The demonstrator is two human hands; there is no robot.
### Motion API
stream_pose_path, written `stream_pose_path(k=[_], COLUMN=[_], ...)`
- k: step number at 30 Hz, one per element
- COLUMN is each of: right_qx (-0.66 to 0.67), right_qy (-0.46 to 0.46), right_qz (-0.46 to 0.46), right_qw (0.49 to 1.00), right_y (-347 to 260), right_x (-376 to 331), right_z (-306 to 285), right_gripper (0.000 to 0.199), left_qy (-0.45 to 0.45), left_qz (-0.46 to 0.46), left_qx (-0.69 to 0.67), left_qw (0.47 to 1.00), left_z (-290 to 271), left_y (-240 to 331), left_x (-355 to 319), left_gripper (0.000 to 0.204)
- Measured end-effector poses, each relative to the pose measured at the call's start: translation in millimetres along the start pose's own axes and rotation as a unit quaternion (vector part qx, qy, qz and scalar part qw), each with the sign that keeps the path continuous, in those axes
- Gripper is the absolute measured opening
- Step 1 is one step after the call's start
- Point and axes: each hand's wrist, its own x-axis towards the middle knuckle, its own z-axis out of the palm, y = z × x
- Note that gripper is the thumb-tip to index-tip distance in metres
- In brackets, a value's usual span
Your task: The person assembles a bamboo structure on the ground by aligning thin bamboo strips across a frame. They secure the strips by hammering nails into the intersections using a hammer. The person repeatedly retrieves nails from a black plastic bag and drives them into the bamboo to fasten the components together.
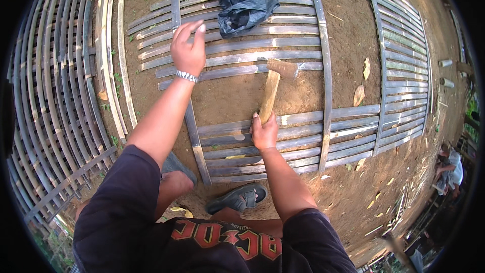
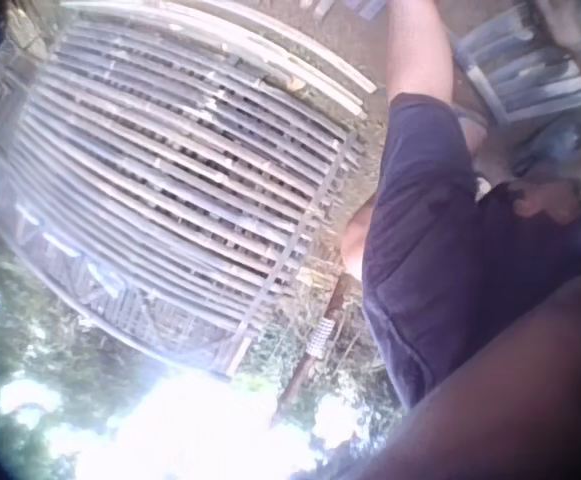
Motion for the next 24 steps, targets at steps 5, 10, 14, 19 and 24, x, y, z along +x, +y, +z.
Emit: stream_pose_path(k=[5,10,14,19,24], right_qx=[-0.047,-0.07,-0.089,-0.093,-0.09], right_qy=[0.004,0.009,0.013,0.024,0.027], right_qz=[0.023,0.041,0.056,0.044,0.024], right_qw=[0.999,0.997,0.994,0.994,0.995], right_y=[-10.2,-13.4,-16.9,-12.1,-6.7], right_x=[-1.7,-0.4,-0.1,0.4,2.0], right_z=[3.8,0.0,-3.0,-4.0,-1.0], right_gripper=[0.023,0.024,0.029,0.032,0.031], left_qy=[-0.316,-0.39,-0.388,-0.391,-0.397], left_qz=[-0.003,0.105,0.059,0.12,0.14], left_qx=[0.007,0.218,0.307,0.366,0.344], left_qw=[0.949,0.888,0.867,0.836,0.84], left_z=[93.6,148.1,149.9,148.3,149.4], left_y=[5.6,-14.5,-0.4,9.8,2.6], left_x=[88.8,102.1,111.6,120.5,123.2], left_gripper=[0.027,0.031,0.03,0.033,0.03])
